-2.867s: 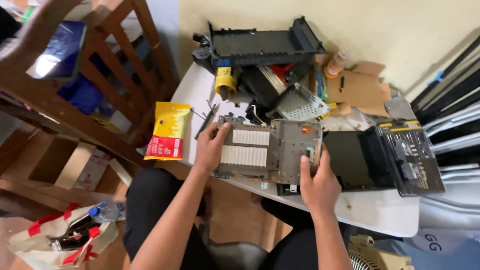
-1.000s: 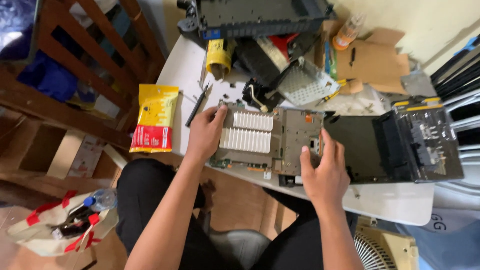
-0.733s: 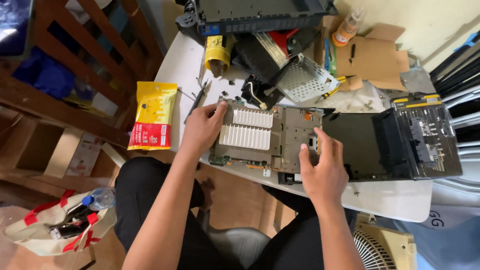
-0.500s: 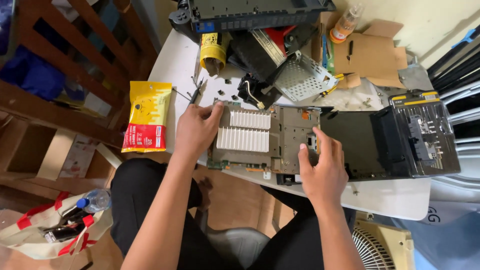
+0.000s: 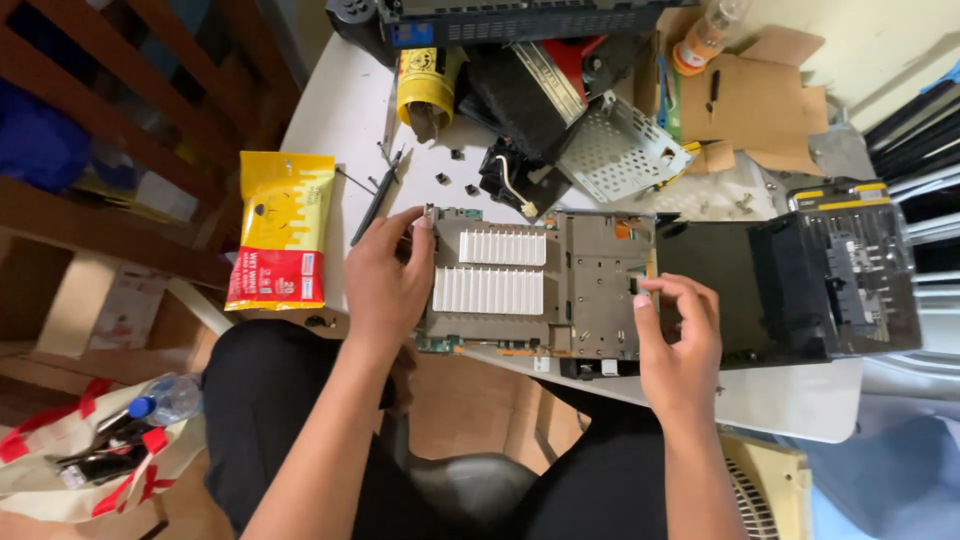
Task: Disassembling, cleaning with a brush, and reassembling the internal components of a game console.
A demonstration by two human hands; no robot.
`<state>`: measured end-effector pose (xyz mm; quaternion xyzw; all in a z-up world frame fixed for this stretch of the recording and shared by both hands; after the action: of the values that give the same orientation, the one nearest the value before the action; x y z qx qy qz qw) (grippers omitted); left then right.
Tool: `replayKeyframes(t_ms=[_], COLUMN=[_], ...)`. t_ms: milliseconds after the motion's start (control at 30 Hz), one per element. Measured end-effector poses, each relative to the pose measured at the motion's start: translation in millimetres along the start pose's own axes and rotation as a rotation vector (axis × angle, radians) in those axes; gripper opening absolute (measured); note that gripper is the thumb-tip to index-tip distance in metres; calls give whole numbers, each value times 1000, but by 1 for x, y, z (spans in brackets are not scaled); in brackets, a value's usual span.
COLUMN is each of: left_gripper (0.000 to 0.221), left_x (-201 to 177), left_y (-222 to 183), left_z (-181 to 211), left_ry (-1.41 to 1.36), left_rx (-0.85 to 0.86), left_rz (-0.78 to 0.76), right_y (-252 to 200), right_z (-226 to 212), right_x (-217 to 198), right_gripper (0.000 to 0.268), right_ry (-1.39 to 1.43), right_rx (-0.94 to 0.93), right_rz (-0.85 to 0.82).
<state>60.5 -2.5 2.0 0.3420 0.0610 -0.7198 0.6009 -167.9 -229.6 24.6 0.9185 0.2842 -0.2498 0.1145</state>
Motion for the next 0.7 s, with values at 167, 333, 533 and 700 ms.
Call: replayKeyframes(t_ms=[167,333,533,700], left_gripper=[23,24,24,24], left_x=[2,1,2,2], left_y=[2,0,-2,-3], left_z=[-5,-5,-6,-7], left_ry=[-112,-159,-120,-36], left_rx=[27,17,71,102], left_rz=[-3,-9,17,59], right_y=[3,0,-2,0], right_z=[1,-3,-5,11], right_x=[-1,3,2,2], right_gripper=[11,9,6,9], right_ry=[-6,-5,-38,-143], right_rx=[21,-32,-153,-383], right_rz=[-21,-3,16,33])
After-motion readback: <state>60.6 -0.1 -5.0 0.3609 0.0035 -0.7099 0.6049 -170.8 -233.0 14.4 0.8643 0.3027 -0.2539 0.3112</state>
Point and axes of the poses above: each hand's wrist, its own y-axis towards the middle knuckle, its own x-axis out of the palm, z = x × y, the point moved 6 cm from there along y, towards the middle knuckle, and after that the axes turned 9 degrees about y, right-handed, at the moved point
